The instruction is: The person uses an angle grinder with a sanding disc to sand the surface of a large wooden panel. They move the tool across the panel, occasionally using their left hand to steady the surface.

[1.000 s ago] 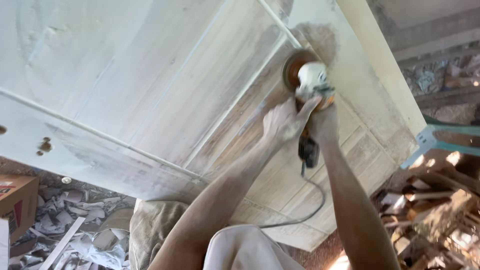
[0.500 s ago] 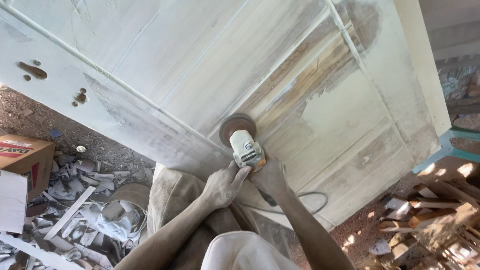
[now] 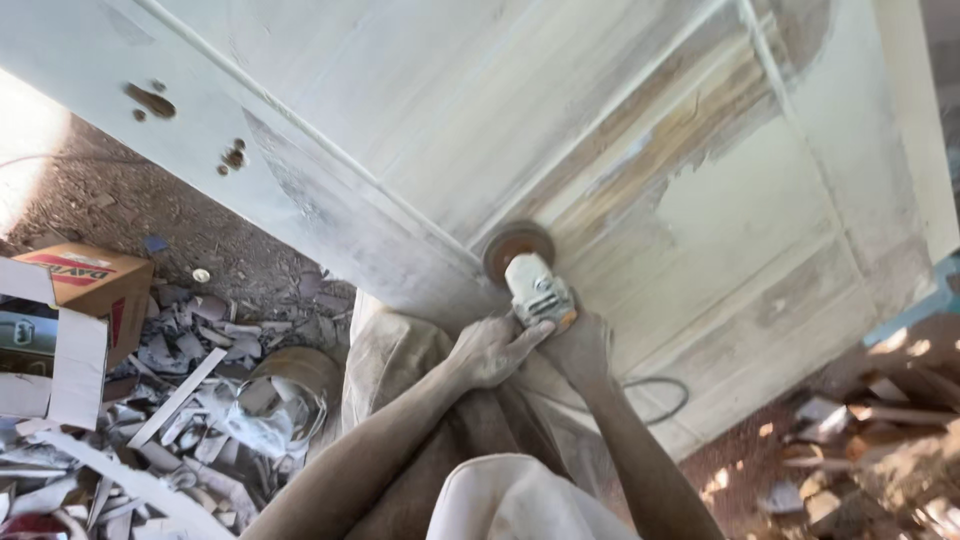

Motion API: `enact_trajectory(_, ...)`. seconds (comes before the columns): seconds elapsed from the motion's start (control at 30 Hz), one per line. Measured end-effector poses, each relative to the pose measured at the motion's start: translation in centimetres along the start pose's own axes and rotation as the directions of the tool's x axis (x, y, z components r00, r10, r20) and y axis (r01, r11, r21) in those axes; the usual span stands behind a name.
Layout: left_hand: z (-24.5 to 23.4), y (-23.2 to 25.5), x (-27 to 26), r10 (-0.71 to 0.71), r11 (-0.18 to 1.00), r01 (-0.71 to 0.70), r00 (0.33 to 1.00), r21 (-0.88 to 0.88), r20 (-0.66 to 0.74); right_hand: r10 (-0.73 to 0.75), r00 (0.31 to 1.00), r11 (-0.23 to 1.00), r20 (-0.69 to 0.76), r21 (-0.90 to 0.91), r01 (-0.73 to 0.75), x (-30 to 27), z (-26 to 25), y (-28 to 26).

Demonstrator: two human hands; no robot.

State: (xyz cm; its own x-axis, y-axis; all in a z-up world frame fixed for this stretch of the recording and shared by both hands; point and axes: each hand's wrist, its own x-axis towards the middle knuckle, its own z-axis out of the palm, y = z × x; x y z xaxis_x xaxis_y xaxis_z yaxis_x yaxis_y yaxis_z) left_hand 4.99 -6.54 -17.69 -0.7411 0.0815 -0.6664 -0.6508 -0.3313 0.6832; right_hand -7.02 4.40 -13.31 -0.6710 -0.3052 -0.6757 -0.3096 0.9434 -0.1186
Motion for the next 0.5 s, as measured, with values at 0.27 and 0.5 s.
enact_trajectory(0.27,0.7,1.3,1.9,-0.016,0.990,0.032,0.994,0.141,-0.111,0.278,0.960,0.937,-0.016,0.226,-0.268,0.0,-0.4,-1.5)
enact_trajectory(0.5,-0.8,-2.1,-3.5,-0.115,0.944,0.122,0.993,0.307,-0.039,-0.022,0.983,0.978,0.183,-0.201,0.059,-0.8,2.8,-0.4)
